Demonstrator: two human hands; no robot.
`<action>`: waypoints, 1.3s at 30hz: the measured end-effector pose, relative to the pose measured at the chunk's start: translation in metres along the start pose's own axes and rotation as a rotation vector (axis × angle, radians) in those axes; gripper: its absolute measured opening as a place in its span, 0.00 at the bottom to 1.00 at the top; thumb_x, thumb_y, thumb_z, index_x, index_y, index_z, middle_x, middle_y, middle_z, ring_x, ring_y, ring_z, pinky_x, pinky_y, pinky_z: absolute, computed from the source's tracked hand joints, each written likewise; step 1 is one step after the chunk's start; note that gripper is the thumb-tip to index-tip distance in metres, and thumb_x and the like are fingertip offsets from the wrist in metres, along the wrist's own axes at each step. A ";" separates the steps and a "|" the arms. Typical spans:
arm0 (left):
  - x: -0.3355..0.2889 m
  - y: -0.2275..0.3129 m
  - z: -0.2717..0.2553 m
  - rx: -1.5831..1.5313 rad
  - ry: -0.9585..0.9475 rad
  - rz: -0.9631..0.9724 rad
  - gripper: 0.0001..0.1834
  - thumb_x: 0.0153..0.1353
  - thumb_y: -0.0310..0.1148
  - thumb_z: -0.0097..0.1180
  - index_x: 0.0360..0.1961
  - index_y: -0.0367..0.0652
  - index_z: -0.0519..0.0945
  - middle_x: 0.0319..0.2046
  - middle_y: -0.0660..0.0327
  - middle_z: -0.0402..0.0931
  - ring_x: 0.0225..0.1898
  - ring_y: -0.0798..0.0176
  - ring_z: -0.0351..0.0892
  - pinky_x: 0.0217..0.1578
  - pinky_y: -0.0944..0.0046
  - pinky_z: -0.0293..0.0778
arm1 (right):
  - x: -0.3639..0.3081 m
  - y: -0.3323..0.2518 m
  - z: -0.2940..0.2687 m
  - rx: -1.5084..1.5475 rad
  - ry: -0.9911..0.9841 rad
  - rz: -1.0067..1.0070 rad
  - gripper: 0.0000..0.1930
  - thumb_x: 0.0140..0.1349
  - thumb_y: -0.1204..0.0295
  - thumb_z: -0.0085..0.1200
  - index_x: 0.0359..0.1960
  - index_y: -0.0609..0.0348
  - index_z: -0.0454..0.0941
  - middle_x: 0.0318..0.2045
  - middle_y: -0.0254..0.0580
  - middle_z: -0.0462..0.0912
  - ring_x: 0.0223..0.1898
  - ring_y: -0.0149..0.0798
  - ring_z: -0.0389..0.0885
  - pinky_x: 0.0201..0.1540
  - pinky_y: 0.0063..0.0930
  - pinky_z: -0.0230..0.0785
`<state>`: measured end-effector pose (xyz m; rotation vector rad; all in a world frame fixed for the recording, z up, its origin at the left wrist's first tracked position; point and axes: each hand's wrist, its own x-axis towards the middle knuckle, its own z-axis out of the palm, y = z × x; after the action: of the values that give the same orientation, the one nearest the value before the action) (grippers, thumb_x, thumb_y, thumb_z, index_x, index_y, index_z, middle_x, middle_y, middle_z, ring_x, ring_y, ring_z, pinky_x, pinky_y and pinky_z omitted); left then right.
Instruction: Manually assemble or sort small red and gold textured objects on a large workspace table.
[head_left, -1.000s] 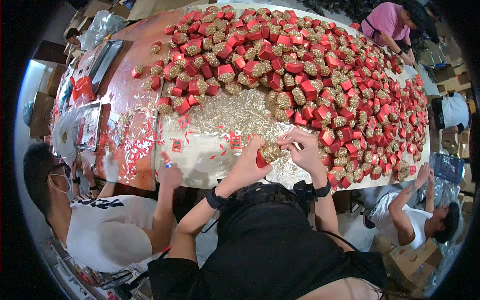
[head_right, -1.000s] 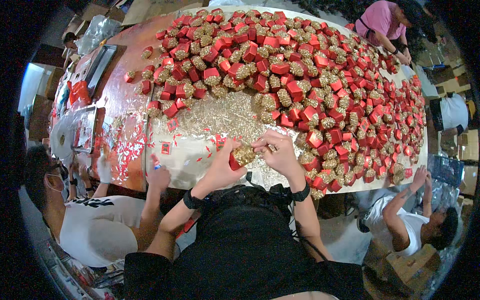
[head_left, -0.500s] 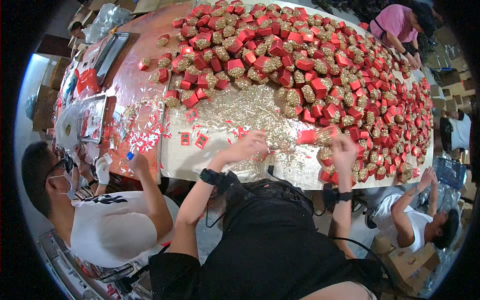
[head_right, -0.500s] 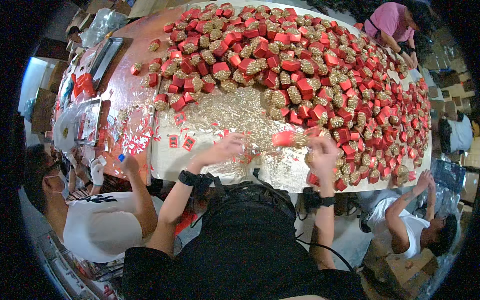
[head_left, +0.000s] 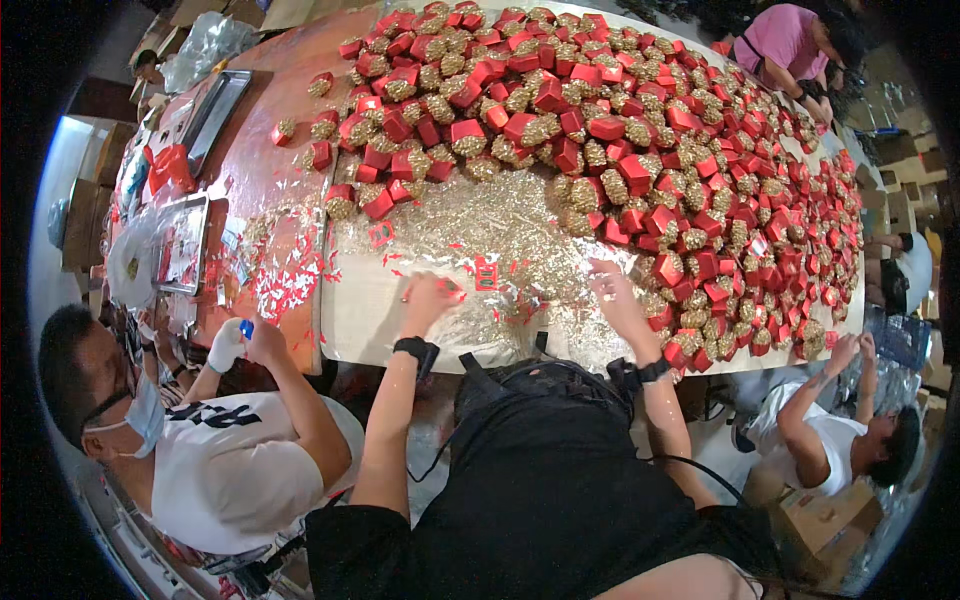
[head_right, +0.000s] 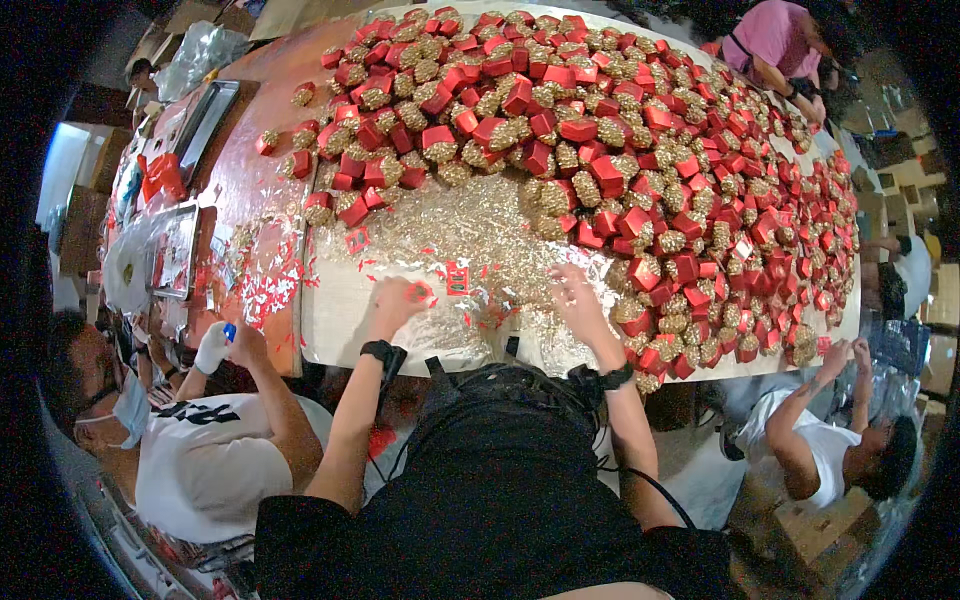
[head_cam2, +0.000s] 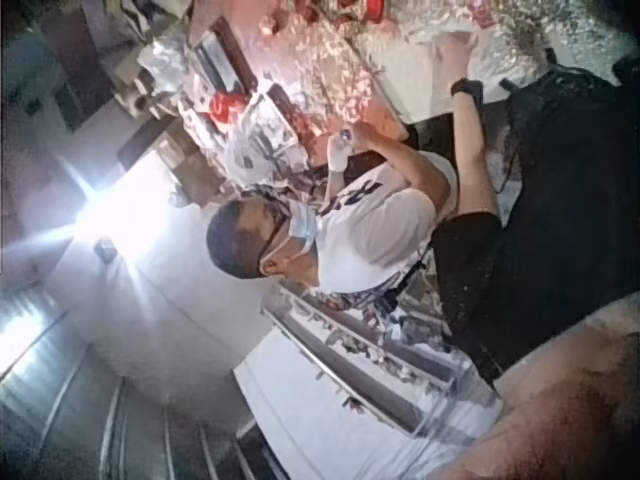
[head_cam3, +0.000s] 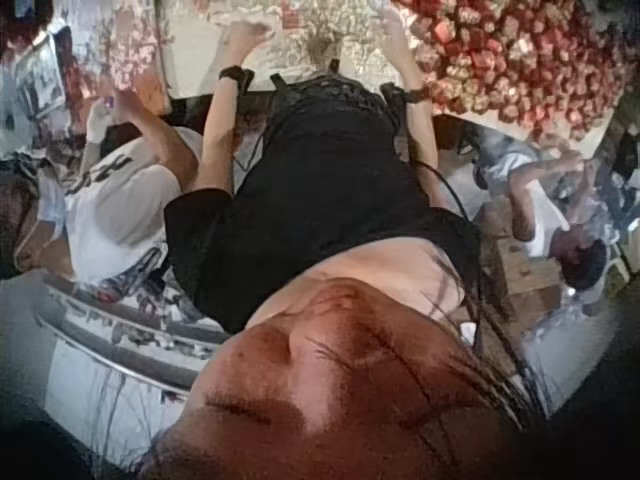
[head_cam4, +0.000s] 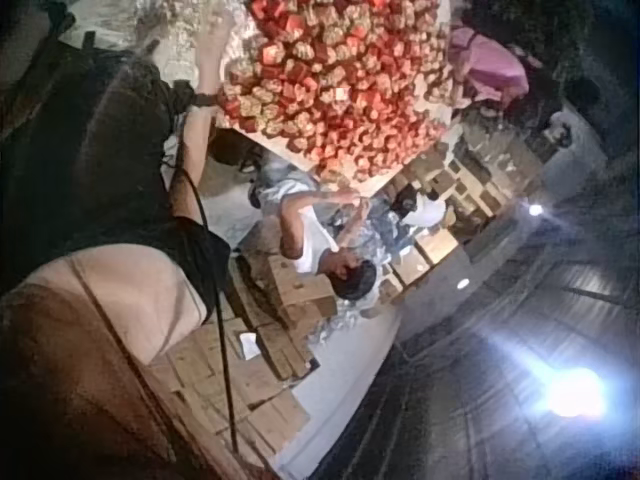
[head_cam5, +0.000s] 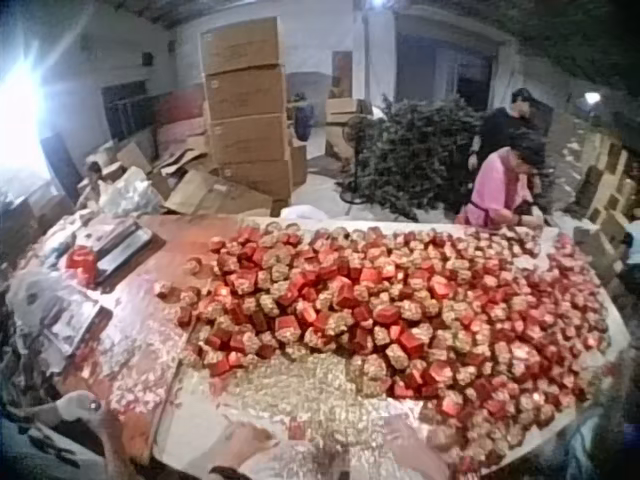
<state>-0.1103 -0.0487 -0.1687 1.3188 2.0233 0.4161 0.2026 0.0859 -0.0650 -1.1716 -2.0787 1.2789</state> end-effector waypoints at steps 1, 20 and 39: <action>-0.004 0.032 -0.010 -0.081 -0.002 0.102 0.21 0.36 0.38 0.66 0.31 0.35 0.78 0.27 0.54 0.76 0.34 0.56 0.74 0.39 0.58 0.69 | 0.005 -0.012 0.013 -0.078 -0.104 -0.177 0.19 0.56 0.73 0.48 0.50 0.60 0.65 0.37 0.47 0.74 0.38 0.43 0.74 0.39 0.32 0.68; 0.131 0.037 -0.083 0.249 0.462 0.042 0.32 0.44 0.38 0.62 0.49 0.39 0.64 0.46 0.50 0.63 0.46 0.41 0.65 0.43 0.49 0.68 | -0.004 0.012 0.002 1.103 -0.510 0.643 0.11 0.64 0.70 0.39 0.41 0.63 0.70 0.32 0.35 0.72 0.31 0.28 0.69 0.33 0.20 0.64; 0.044 0.107 -0.030 -1.598 -0.073 -0.068 0.17 0.57 0.45 0.46 0.34 0.41 0.69 0.32 0.60 0.71 0.35 0.63 0.70 0.30 0.62 0.67 | 0.034 -0.036 0.023 0.847 0.043 0.247 0.08 0.57 0.75 0.52 0.38 0.64 0.75 0.38 0.36 0.76 0.37 0.28 0.75 0.39 0.20 0.68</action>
<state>-0.0695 0.0404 -0.1003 0.2097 0.9867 1.4685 0.1523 0.0946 -0.0466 -1.0283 -1.1351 1.9409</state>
